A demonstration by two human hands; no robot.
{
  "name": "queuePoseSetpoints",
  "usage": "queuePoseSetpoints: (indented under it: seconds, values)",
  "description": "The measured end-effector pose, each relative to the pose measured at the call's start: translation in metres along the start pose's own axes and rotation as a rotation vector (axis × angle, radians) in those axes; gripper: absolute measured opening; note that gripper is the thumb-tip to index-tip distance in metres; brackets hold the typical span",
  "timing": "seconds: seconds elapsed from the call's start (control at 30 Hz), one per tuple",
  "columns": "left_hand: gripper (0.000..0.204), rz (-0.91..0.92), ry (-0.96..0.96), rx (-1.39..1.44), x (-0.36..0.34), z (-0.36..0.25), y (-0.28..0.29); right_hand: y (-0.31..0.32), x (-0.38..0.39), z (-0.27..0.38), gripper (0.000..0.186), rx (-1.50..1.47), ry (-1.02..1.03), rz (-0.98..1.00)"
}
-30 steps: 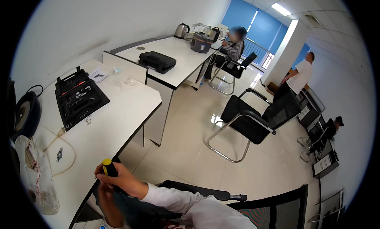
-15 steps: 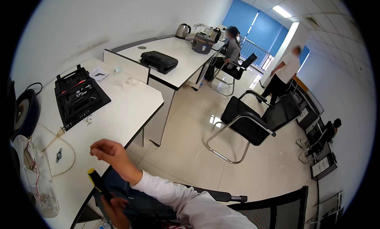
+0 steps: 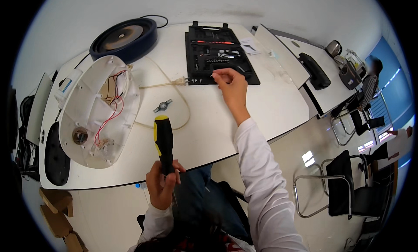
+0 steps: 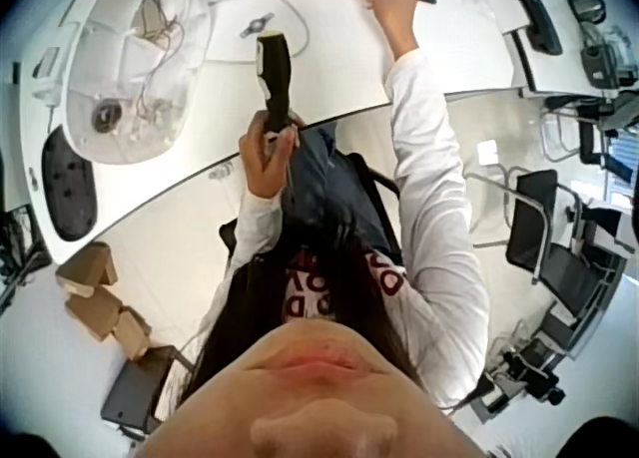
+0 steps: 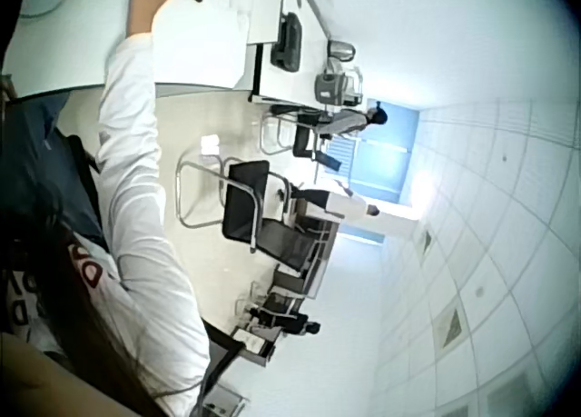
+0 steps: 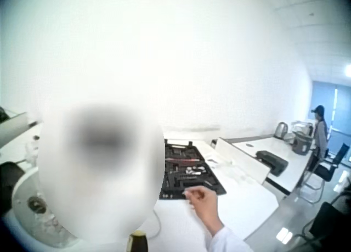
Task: The person uses a screwdriver to remove and install screws on a white plastic housing containing wires and a motor. The person repeatedly picks up screws from the table and secures them into the housing while seated at a workbench.
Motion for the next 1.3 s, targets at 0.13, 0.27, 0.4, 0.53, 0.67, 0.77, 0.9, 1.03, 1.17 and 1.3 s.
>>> queuePoseSetpoints:
  seconds: [0.13,0.27,0.4,0.53,0.67,0.77,0.9,1.03,1.17,1.3]
  values:
    - [0.04,-0.015,-0.06,-0.021,-0.01,0.0,0.001,-0.009,-0.012,-0.01,0.012,0.263,0.131,-0.035]
    - [0.037,-0.05,-0.003,0.01,-0.02,0.003,0.002,-0.022,-0.013,-0.025,0.011,0.281,0.258,-0.056]
    - [0.033,-0.124,0.048,-0.013,-0.022,0.005,-0.001,-0.026,-0.013,-0.027,0.01,0.36,0.241,-0.077]
    - [0.031,-0.142,0.042,-0.031,-0.022,0.005,-0.002,-0.026,-0.013,-0.027,0.011,0.399,0.238,-0.066]
    - [0.032,-0.136,0.05,-0.037,-0.023,0.006,-0.002,-0.026,-0.013,-0.025,0.011,0.434,0.238,-0.061]
    - [0.032,-0.137,0.039,-0.053,-0.023,0.007,-0.002,-0.027,-0.012,-0.024,0.011,0.456,0.202,-0.049]
    - [0.031,-0.135,0.018,-0.105,-0.023,0.007,-0.003,-0.028,-0.012,-0.024,0.01,0.467,0.224,-0.049]
    - [0.031,-0.137,0.051,-0.086,-0.024,0.005,-0.004,-0.028,-0.013,-0.025,0.009,0.474,0.242,-0.053]
    - [0.03,-0.148,0.053,-0.1,-0.024,0.004,-0.006,-0.029,-0.014,-0.028,0.008,0.454,0.262,-0.056]
    - [0.03,-0.158,0.02,-0.127,-0.024,0.006,-0.007,-0.028,-0.013,-0.029,0.008,0.436,0.247,-0.046]
Point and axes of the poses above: each hand's wrist, its own x-axis away from the middle knuckle, its own y-axis out of the back of the hand, z = x × y, the point moved 1 cm from there along -x, towards the middle knuckle, and after that the axes turned 12 degrees about -y, right-handed, at the moved point
